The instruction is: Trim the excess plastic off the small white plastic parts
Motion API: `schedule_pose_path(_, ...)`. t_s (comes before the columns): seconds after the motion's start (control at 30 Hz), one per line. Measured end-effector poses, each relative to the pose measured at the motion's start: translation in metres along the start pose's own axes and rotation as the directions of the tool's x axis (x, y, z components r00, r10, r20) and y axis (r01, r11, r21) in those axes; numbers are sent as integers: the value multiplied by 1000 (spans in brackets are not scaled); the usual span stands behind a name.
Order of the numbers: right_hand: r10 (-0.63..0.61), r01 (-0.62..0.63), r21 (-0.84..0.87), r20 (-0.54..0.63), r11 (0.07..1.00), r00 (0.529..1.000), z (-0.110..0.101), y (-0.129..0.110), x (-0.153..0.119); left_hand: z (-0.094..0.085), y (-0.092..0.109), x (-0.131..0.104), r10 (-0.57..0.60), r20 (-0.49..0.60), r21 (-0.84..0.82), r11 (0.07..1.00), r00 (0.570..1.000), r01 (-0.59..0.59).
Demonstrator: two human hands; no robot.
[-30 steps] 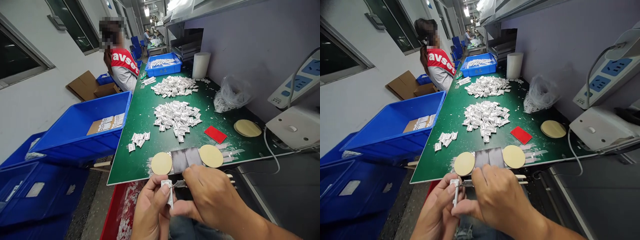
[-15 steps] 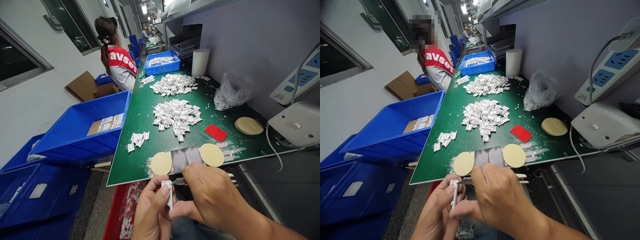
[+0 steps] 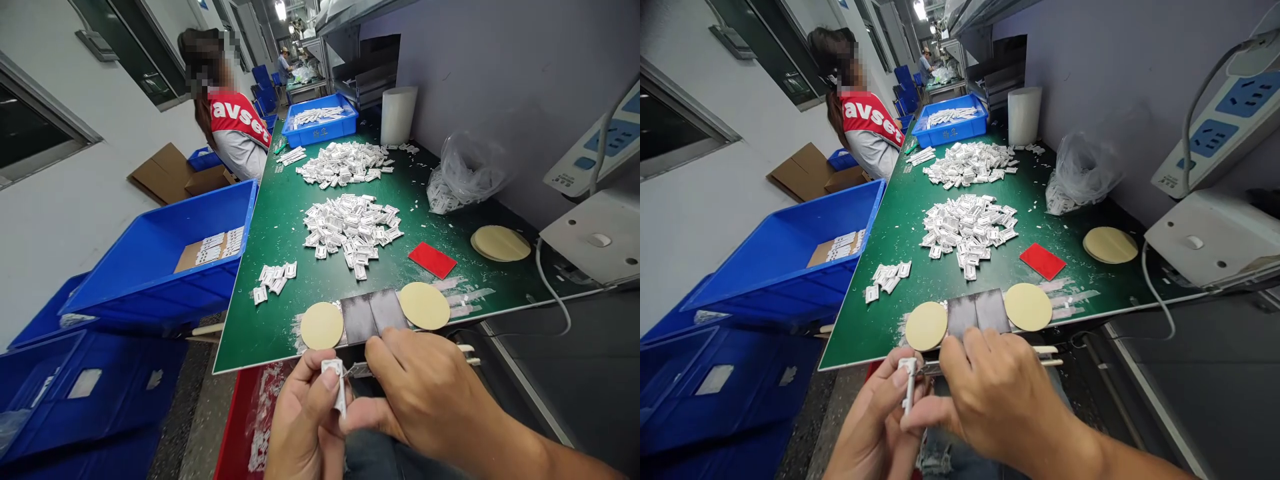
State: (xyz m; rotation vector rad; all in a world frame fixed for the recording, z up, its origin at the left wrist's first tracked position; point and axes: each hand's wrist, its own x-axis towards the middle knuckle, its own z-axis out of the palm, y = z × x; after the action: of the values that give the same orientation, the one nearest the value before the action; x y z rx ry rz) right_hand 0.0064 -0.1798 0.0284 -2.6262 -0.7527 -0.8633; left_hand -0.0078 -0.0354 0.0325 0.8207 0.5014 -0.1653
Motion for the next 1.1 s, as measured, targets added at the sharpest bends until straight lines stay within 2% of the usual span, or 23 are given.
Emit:
schedule_pose_path(0.53, -15, 15, 1, 7, 1000, 1000, 3, 1, -9, -2, -3, 2, -5, 23, 53, 999, 1000, 4)
schedule_pose_path(0.77, -53, 53, 6, 4, 999, 999, 1, -1, -13, 2, -4, 1, -9, 5, 15, 1000, 1000, 9)
schedule_pose_path(0.93, -82, 82, 23, -20, 996, 996, 2, -1, -16, 0, -6, 2, -19, 52, 24, 1000, 998, 18)
schedule_pose_path(1.03, -102, 112, 126, -88, 986, 991, 7, -5, -18, -2, -7, 6, -18, 82, 25, 1000, 996, 16)
schedule_pose_path(1.1, -16, 54, 341, -113, 938, 994, 10, -8, -18, -3, -8, 7, 42, 70, 43, 998, 997, -45)
